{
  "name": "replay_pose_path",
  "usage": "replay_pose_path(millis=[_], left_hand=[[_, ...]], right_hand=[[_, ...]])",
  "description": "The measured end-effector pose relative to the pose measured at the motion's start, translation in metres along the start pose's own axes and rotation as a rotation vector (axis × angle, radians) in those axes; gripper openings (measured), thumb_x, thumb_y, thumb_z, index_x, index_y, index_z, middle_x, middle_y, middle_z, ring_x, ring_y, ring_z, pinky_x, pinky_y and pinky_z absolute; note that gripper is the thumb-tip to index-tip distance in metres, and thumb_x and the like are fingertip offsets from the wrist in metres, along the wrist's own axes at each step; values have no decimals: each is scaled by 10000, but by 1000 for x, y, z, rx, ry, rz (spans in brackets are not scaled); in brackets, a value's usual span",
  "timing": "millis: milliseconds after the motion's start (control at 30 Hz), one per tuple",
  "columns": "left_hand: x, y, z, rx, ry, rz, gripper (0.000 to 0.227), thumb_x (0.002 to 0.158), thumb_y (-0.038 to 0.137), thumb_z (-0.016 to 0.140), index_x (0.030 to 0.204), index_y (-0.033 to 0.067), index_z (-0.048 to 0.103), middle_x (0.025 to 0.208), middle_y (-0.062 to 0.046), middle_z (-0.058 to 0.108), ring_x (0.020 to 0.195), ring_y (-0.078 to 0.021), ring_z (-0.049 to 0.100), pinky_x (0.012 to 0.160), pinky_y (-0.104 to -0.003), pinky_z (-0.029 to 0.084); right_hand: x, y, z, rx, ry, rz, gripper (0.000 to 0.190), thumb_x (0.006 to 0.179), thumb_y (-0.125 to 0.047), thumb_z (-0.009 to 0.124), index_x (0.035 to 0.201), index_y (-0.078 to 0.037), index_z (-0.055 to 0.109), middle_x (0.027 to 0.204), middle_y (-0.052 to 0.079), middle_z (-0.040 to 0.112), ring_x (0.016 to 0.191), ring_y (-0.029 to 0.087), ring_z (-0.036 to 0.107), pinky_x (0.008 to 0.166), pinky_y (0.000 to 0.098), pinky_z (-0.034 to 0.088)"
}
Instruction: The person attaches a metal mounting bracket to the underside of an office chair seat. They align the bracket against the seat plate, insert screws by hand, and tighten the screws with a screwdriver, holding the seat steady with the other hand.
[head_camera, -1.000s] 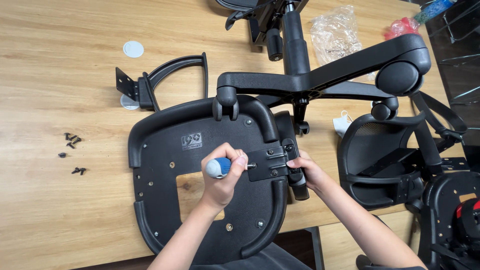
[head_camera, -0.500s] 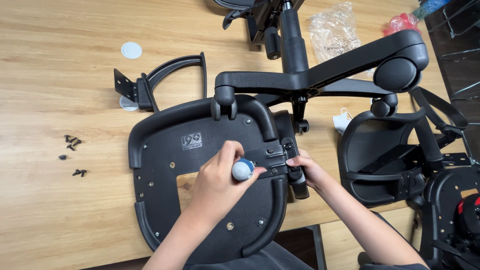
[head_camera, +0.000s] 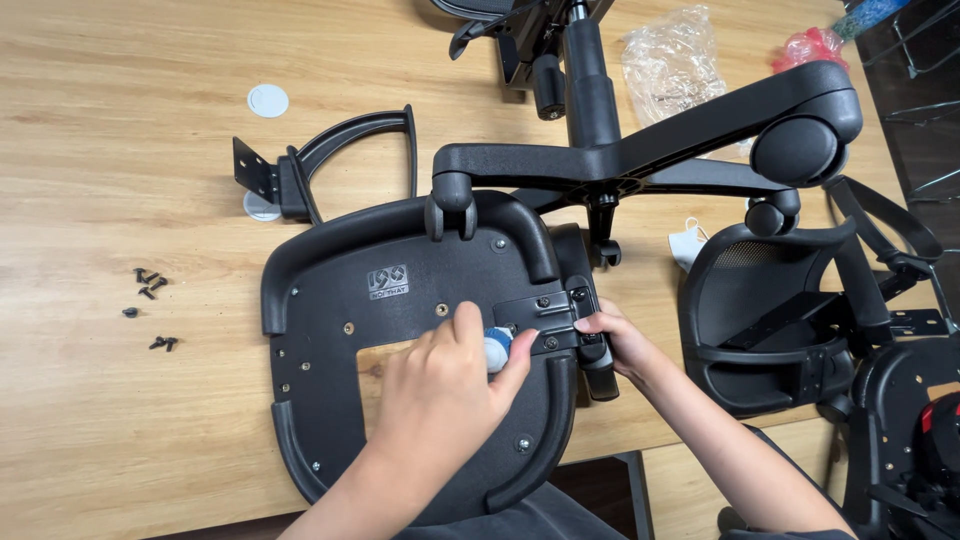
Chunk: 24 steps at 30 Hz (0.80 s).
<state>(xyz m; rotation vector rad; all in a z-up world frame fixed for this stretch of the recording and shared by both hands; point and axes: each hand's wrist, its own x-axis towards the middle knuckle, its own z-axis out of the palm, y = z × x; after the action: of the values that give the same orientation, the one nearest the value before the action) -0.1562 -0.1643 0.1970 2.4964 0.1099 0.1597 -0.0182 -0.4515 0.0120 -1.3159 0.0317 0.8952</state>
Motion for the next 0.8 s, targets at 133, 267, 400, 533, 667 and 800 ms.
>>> replay_pose_path(millis=[133, 267, 400, 533, 667, 800], left_hand=[[3, -2, 3, -102, -73, 47, 421, 975, 398, 700, 817, 40, 547, 628, -126, 661, 554, -255, 706, 462, -360, 559], [9, -6, 8, -234, -258, 526, 340, 885, 307, 750, 922, 27, 561, 818, -131, 615, 766, -272, 655, 645, -389, 561], [18, -3, -12, -376, -379, 725, 316, 863, 218, 769, 1036, 42, 570, 1032, -97, 578, 1002, -267, 575, 854, -400, 535], [22, -7, -43, -256, -324, 559, 302, 856, 235, 773, 1004, 45, 592, 968, -101, 584, 923, -284, 589, 773, -413, 531], [7, -1, -27, -15, -165, 311, 233, 832, 200, 743, 886, 24, 600, 819, -135, 614, 746, -293, 672, 605, -395, 572], [1, -6, -3, 116, -209, 144, 372, 926, 335, 710, 767, 16, 605, 608, -139, 645, 543, -298, 704, 478, -392, 577]], right_hand=[[1, 6, -4, 23, -14, 7, 559, 758, -146, 647, 1269, 74, 591, 1143, 191, 709, 1016, 259, 713, 941, 376, 571], [4, 9, -6, 40, -20, 6, 545, 761, -125, 638, 1267, 73, 593, 1146, 191, 711, 1017, 257, 712, 949, 382, 569], [0, 3, 1, 50, -41, 1, 547, 761, -116, 642, 1272, 70, 585, 1152, 180, 709, 1025, 249, 709, 950, 383, 567], [-1, -2, 4, 50, -58, -16, 552, 764, -113, 649, 1280, 72, 581, 1150, 171, 704, 1025, 242, 704, 943, 378, 566], [0, -7, 10, 29, -57, -11, 557, 758, -118, 650, 1278, 69, 580, 1141, 167, 705, 1016, 238, 705, 931, 371, 566], [1, 1, 3, 34, -52, 2, 561, 763, -127, 648, 1277, 87, 578, 1144, 179, 703, 1018, 247, 705, 932, 376, 563]])
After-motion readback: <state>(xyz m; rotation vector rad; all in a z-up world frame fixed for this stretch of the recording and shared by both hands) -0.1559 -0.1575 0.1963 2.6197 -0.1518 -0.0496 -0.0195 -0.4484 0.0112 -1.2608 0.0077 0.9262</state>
